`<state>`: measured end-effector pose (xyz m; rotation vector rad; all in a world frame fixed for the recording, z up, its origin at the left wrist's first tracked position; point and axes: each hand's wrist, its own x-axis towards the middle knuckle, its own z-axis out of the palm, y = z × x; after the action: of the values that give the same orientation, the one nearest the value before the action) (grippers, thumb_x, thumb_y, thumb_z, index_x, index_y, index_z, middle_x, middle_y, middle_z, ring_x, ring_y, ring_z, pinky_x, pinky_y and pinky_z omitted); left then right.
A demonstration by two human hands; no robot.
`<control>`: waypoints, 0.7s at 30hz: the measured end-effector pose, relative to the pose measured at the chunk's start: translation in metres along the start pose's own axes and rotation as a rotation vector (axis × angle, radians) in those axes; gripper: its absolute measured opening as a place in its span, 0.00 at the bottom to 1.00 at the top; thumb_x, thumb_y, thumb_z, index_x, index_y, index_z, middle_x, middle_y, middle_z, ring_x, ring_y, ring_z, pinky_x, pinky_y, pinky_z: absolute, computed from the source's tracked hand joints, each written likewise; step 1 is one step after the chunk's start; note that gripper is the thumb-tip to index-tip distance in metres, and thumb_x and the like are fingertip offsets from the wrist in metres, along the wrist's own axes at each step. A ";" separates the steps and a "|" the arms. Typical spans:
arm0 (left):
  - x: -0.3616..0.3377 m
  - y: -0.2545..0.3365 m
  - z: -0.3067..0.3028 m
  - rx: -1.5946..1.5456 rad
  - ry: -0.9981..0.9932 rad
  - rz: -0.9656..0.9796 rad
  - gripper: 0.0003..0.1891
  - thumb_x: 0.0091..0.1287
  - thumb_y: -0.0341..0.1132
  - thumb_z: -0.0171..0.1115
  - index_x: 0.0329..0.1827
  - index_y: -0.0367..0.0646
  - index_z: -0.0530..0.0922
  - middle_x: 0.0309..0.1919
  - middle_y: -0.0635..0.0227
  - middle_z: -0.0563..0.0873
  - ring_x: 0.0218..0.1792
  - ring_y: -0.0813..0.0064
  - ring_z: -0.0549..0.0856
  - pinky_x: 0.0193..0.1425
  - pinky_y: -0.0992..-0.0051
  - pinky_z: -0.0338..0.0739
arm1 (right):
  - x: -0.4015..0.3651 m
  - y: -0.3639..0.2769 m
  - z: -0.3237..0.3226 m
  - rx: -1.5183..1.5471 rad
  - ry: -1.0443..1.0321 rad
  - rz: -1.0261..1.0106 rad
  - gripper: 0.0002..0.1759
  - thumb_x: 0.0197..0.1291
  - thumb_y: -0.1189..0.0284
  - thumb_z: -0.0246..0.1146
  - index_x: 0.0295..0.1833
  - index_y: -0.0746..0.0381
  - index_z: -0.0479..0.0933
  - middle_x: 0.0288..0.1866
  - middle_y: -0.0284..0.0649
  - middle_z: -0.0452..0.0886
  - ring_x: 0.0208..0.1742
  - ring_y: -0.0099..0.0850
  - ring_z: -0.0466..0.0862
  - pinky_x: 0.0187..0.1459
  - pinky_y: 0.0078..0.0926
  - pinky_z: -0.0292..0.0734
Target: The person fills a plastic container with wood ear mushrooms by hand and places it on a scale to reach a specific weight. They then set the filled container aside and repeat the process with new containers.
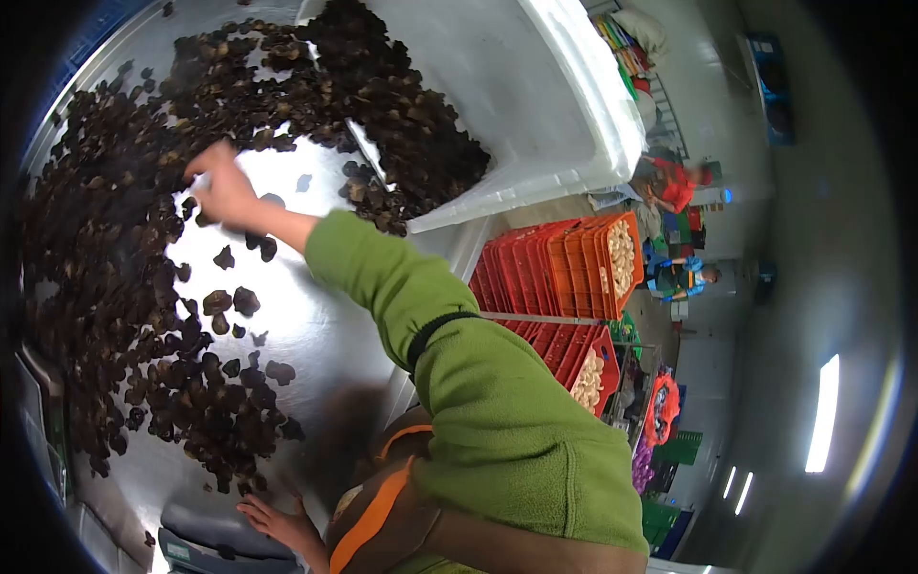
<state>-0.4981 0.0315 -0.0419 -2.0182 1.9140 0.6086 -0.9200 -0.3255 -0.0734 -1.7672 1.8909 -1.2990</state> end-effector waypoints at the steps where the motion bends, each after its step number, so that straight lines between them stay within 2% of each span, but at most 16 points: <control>1: 0.001 -0.001 0.002 -0.003 0.001 -0.014 0.53 0.48 0.39 0.78 0.77 0.43 0.54 0.78 0.52 0.49 0.72 0.50 0.61 0.68 0.59 0.70 | 0.026 0.017 -0.002 -0.229 0.045 0.045 0.19 0.50 0.66 0.69 0.48 0.59 0.79 0.50 0.44 0.77 0.58 0.44 0.72 0.58 0.40 0.70; 3: 0.000 -0.005 0.007 -0.018 0.042 0.023 0.54 0.47 0.37 0.78 0.77 0.44 0.55 0.78 0.53 0.49 0.71 0.50 0.62 0.67 0.60 0.70 | 0.064 0.028 -0.004 -0.344 0.069 0.366 0.30 0.46 0.53 0.72 0.53 0.57 0.78 0.60 0.48 0.70 0.64 0.48 0.65 0.63 0.45 0.67; 5: -0.001 -0.003 0.007 -0.035 0.033 0.006 0.54 0.46 0.36 0.78 0.77 0.44 0.55 0.77 0.51 0.50 0.71 0.48 0.62 0.68 0.59 0.68 | 0.087 0.024 0.008 -0.319 -0.078 0.590 0.39 0.42 0.43 0.71 0.59 0.53 0.77 0.65 0.50 0.63 0.69 0.50 0.60 0.65 0.50 0.63; 6: -0.001 -0.002 0.005 -0.053 0.027 0.010 0.54 0.46 0.35 0.79 0.77 0.44 0.55 0.77 0.49 0.51 0.70 0.47 0.62 0.69 0.58 0.66 | 0.091 0.012 0.016 -0.338 -0.230 0.597 0.49 0.38 0.34 0.69 0.65 0.53 0.74 0.68 0.51 0.61 0.72 0.52 0.57 0.68 0.56 0.58; 7: 0.000 -0.001 0.002 -0.047 0.023 -0.007 0.54 0.46 0.35 0.79 0.77 0.44 0.55 0.77 0.49 0.51 0.70 0.47 0.62 0.69 0.58 0.66 | 0.090 -0.007 0.026 -0.359 -0.334 0.525 0.52 0.35 0.33 0.69 0.65 0.52 0.74 0.69 0.52 0.60 0.73 0.54 0.55 0.68 0.59 0.57; 9: 0.002 0.004 -0.001 -0.067 -0.008 -0.033 0.55 0.44 0.34 0.79 0.77 0.46 0.56 0.77 0.50 0.51 0.69 0.47 0.63 0.69 0.57 0.66 | 0.075 -0.033 0.060 -0.407 -0.472 0.350 0.50 0.34 0.34 0.71 0.62 0.51 0.76 0.69 0.55 0.59 0.74 0.57 0.53 0.68 0.59 0.59; 11: 0.001 0.003 0.000 -0.070 0.003 -0.026 0.56 0.43 0.33 0.80 0.77 0.47 0.55 0.77 0.49 0.51 0.69 0.46 0.63 0.69 0.57 0.66 | 0.045 -0.055 0.082 -0.371 -0.560 0.143 0.42 0.35 0.41 0.75 0.56 0.51 0.78 0.64 0.53 0.63 0.69 0.55 0.59 0.64 0.51 0.66; 13: 0.000 0.002 0.001 -0.081 0.046 0.018 0.56 0.43 0.33 0.80 0.77 0.47 0.54 0.77 0.47 0.51 0.69 0.45 0.63 0.69 0.57 0.66 | 0.009 -0.081 0.088 -0.259 -0.630 0.119 0.28 0.38 0.57 0.75 0.47 0.54 0.78 0.57 0.50 0.67 0.62 0.52 0.66 0.57 0.49 0.73; 15: 0.000 0.005 -0.005 -0.088 0.032 0.007 0.55 0.44 0.34 0.79 0.77 0.46 0.55 0.77 0.48 0.50 0.69 0.45 0.62 0.69 0.57 0.66 | -0.042 -0.100 0.082 -0.171 -0.581 -0.025 0.18 0.41 0.68 0.70 0.42 0.55 0.77 0.52 0.47 0.69 0.54 0.49 0.69 0.49 0.48 0.74; 17: -0.001 0.006 -0.008 -0.100 0.018 -0.014 0.55 0.45 0.34 0.79 0.77 0.44 0.55 0.77 0.48 0.49 0.70 0.45 0.62 0.69 0.57 0.66 | -0.093 -0.118 0.064 -0.089 -0.658 -0.084 0.14 0.44 0.72 0.67 0.40 0.54 0.76 0.50 0.45 0.70 0.51 0.48 0.71 0.47 0.45 0.76; 19: -0.001 0.005 -0.006 -0.114 0.020 0.009 0.54 0.45 0.34 0.79 0.77 0.44 0.55 0.77 0.48 0.49 0.70 0.44 0.61 0.70 0.57 0.65 | -0.131 -0.138 0.029 -0.055 -0.786 -0.178 0.14 0.48 0.74 0.66 0.42 0.53 0.77 0.50 0.42 0.70 0.52 0.47 0.72 0.46 0.42 0.77; 20: -0.002 0.009 -0.014 -0.124 0.028 -0.001 0.49 0.48 0.35 0.77 0.75 0.43 0.59 0.76 0.49 0.53 0.69 0.45 0.62 0.70 0.57 0.65 | -0.152 -0.144 0.011 -0.016 -0.807 -0.169 0.14 0.50 0.74 0.66 0.44 0.53 0.77 0.51 0.41 0.71 0.53 0.45 0.73 0.47 0.40 0.77; 21: 0.000 0.009 -0.018 -0.130 0.025 -0.010 0.49 0.48 0.35 0.77 0.75 0.43 0.59 0.76 0.49 0.53 0.69 0.45 0.62 0.70 0.57 0.65 | -0.164 -0.143 -0.004 0.021 -0.823 -0.155 0.14 0.52 0.75 0.65 0.46 0.52 0.78 0.52 0.40 0.71 0.54 0.44 0.73 0.47 0.38 0.78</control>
<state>-0.5048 0.0222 -0.0257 -2.1214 1.9236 0.7261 -0.7878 -0.1585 -0.0299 -2.0227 1.2810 -0.4696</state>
